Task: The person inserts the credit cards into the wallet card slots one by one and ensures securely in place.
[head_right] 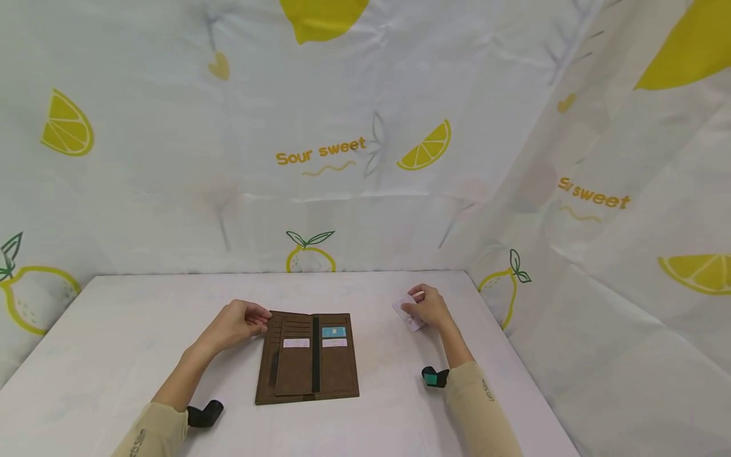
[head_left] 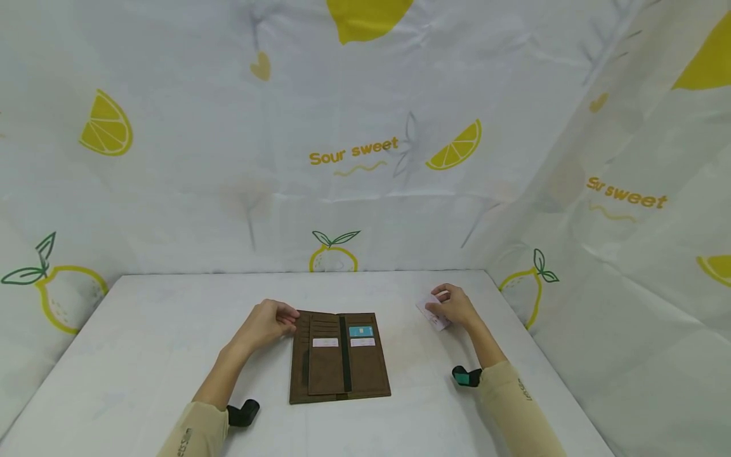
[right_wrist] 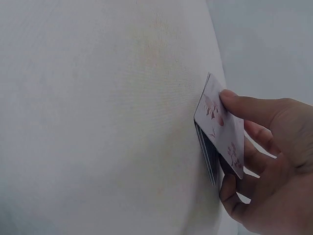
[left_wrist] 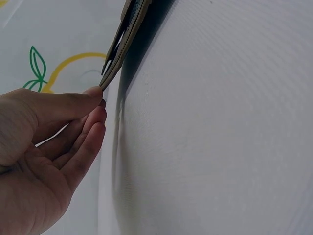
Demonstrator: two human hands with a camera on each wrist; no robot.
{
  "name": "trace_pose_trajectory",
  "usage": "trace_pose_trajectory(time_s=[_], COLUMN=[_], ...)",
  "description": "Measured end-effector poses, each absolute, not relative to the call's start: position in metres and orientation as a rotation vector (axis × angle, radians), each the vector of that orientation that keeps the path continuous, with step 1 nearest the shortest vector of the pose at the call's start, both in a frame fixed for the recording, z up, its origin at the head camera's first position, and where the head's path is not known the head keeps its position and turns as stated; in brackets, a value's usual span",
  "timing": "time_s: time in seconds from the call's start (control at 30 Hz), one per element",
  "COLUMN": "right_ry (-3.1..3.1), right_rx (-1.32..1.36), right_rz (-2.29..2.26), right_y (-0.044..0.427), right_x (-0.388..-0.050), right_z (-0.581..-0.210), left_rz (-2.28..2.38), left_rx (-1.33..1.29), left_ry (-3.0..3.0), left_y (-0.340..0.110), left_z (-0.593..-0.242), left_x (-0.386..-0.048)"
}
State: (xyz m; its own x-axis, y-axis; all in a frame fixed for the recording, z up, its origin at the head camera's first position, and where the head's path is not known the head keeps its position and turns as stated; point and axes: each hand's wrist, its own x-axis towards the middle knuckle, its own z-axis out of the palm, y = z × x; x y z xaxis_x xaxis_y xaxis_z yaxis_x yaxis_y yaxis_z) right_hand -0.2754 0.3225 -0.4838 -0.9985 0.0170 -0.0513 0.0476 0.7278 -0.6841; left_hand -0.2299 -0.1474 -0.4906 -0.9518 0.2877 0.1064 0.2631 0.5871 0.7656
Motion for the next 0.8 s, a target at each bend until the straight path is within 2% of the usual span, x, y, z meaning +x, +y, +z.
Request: trace_pose_trajectory(time_s=[0.3,0.6,0.8], right_ry=[2.863,2.938,2.932], right_rx=[0.013,-0.236,-0.271], right_rz=[-1.223,-1.227,-1.267], right_y=[0.322,0.304,0.291], right_x=[-0.276,-0.277,-0.277], right_z=[-0.479,-0.470,-0.467], left_rz=[1.336,1.332,1.332], left_rx=[0.502,0.477,0.474], left_ry=[2.773,2.768,2.769], left_y=[-0.148,-0.148,-0.148], left_z=[-0.490,-0.491,-0.490], left_x=[-0.231,-0.230,-0.230])
